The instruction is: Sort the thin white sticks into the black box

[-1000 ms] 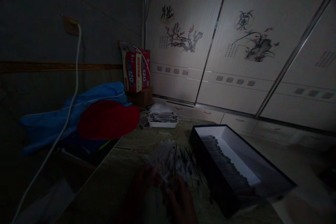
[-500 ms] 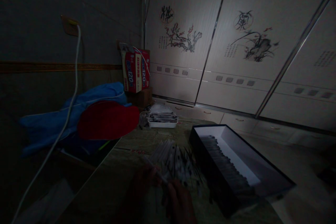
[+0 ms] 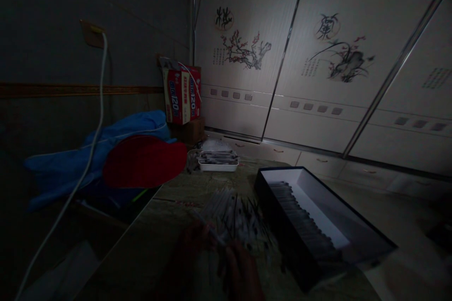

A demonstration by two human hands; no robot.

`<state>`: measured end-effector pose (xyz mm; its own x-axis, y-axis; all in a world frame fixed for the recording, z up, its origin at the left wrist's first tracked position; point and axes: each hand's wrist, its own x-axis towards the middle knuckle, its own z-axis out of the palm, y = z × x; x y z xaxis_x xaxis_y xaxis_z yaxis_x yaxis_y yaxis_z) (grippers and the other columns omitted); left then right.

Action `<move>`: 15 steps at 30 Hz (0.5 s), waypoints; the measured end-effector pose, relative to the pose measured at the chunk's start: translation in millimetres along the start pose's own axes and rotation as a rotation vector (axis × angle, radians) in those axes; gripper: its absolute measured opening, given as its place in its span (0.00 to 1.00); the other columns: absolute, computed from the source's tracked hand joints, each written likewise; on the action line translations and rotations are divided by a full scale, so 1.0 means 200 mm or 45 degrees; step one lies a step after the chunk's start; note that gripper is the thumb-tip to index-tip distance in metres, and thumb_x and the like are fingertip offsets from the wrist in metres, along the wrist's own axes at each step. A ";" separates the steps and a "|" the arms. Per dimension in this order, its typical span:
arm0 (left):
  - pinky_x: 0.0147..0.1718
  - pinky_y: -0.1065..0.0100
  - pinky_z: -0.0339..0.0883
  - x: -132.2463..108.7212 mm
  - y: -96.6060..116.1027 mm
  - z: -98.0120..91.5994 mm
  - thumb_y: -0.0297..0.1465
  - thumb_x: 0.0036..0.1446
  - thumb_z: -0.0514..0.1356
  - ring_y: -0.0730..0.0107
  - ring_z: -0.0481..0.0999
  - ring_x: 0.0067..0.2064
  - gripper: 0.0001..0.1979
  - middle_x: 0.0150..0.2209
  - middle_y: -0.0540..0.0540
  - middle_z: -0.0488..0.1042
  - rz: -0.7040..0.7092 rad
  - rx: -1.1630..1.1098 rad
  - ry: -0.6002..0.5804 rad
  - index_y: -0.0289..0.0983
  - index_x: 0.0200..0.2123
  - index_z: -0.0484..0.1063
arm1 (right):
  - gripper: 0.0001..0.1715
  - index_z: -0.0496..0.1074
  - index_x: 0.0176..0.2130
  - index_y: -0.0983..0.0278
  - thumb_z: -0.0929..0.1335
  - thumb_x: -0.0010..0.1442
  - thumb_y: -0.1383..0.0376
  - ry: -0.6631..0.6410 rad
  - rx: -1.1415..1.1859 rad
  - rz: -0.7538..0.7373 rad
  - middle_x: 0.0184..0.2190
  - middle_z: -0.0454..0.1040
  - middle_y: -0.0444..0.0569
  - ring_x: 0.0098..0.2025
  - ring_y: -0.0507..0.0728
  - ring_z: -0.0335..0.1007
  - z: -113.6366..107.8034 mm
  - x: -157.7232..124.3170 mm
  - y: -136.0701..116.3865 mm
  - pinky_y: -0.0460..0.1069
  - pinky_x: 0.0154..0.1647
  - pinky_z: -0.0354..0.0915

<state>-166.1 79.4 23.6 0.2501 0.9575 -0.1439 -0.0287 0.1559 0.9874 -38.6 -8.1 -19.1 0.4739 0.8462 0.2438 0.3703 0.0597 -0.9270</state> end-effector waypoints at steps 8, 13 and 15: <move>0.27 0.68 0.71 -0.01 0.04 0.01 0.41 0.58 0.56 0.74 0.75 0.22 0.17 0.19 0.56 0.73 -0.028 0.008 0.010 0.34 0.28 0.72 | 0.31 0.76 0.39 0.62 0.59 0.59 0.42 0.068 -0.002 0.045 0.35 0.78 0.54 0.38 0.59 0.75 0.03 -0.02 0.03 0.49 0.39 0.69; 0.26 0.68 0.70 -0.02 0.05 0.02 0.44 0.56 0.58 0.74 0.74 0.22 0.18 0.19 0.54 0.74 0.011 -0.018 0.035 0.33 0.29 0.73 | 0.36 0.74 0.44 0.61 0.62 0.52 0.37 0.112 0.033 0.099 0.42 0.77 0.55 0.43 0.61 0.73 0.03 -0.03 0.02 0.51 0.42 0.69; 0.25 0.68 0.70 -0.02 0.05 0.02 0.45 0.54 0.59 0.74 0.74 0.21 0.19 0.18 0.54 0.74 0.019 -0.028 0.040 0.33 0.29 0.74 | 0.39 0.75 0.43 0.62 0.61 0.51 0.35 0.144 0.041 0.114 0.43 0.76 0.55 0.45 0.61 0.72 0.02 -0.02 0.00 0.51 0.45 0.67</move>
<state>-163.3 75.5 33.7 0.2187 0.9668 -0.1318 -0.0537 0.1468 0.9877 -43.5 -10.5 -21.7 0.5915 0.7839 0.1888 0.2978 0.0052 -0.9546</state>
